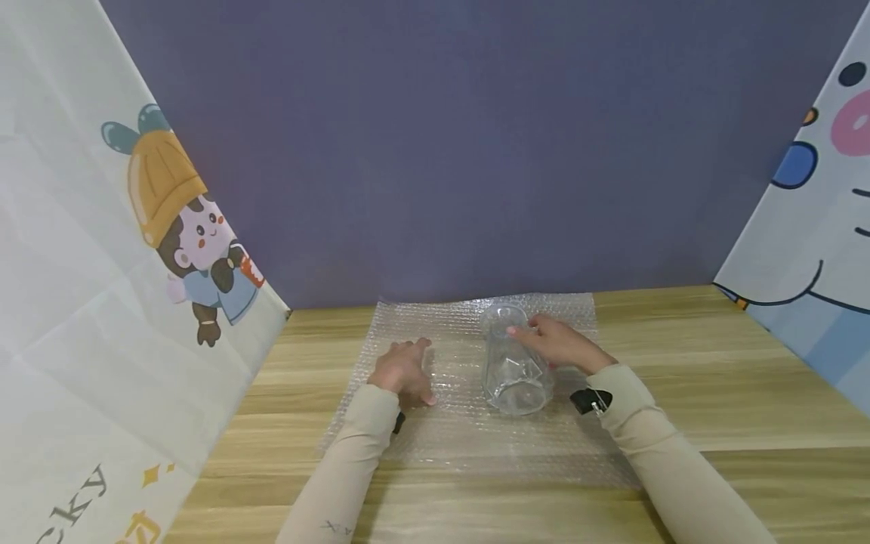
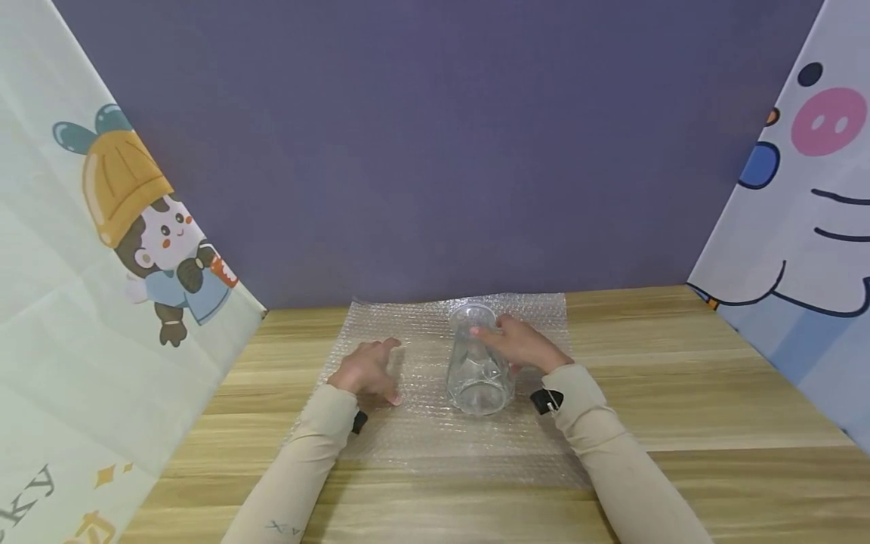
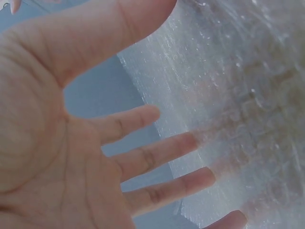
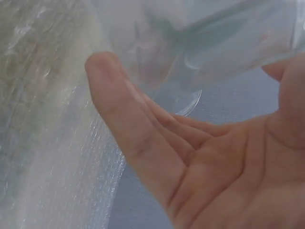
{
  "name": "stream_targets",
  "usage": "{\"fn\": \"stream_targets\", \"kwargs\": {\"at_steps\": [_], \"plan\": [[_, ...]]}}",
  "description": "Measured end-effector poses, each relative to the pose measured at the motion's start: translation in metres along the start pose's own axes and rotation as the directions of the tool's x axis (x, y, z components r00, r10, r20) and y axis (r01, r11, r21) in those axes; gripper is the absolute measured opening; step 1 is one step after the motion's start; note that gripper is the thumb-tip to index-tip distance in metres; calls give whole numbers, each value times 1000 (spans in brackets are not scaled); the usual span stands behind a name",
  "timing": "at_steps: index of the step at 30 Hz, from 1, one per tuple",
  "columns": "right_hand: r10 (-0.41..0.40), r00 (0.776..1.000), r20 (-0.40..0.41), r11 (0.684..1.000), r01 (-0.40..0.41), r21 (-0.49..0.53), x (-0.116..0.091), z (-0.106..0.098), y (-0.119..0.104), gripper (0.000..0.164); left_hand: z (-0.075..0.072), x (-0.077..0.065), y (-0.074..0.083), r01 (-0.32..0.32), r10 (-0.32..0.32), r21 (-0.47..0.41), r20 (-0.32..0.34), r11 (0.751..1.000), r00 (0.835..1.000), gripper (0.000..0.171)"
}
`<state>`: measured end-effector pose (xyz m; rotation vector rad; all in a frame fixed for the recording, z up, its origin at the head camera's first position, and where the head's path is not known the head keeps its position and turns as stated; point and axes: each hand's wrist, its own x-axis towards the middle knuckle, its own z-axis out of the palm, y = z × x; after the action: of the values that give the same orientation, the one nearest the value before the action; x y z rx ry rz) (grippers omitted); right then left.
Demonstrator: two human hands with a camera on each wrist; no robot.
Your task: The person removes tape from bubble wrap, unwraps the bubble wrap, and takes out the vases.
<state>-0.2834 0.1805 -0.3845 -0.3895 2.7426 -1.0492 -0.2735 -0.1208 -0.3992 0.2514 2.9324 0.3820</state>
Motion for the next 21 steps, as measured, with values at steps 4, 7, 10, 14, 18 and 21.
{"fn": "stream_targets", "kwargs": {"at_steps": [4, 7, 10, 14, 18, 21], "plan": [[13, 999, 36, 1000, -14, 9, 0, 0, -2, 90, 0, -1, 1, -3, 3, 8, -7, 1000, 1000, 108], [35, 996, 76, 998, -39, 49, 0, 0, -2, 96, -1, -1, 1, 0, 0, 13, -14, 1000, 1000, 106], [58, 992, 116, 993, -69, 91, 0, 2, 0, 99, -1, -1, 1, 8, -7, 8, -11, 1000, 1000, 108], [83, 985, 151, 987, -103, 126, 1, 4, 1, 100, -2, -1, 1, 17, -17, 0, 1, 1000, 1000, 115], [110, 978, 175, 980, -136, 147, 2, 6, 1, 100, -2, -2, -1, 16, -16, -1, 2, 1000, 1000, 118], [124, 975, 185, 976, -153, 156, 1, 8, -1, 102, -3, -3, -2, 11, -11, -6, -1, 1000, 1000, 115]]}}
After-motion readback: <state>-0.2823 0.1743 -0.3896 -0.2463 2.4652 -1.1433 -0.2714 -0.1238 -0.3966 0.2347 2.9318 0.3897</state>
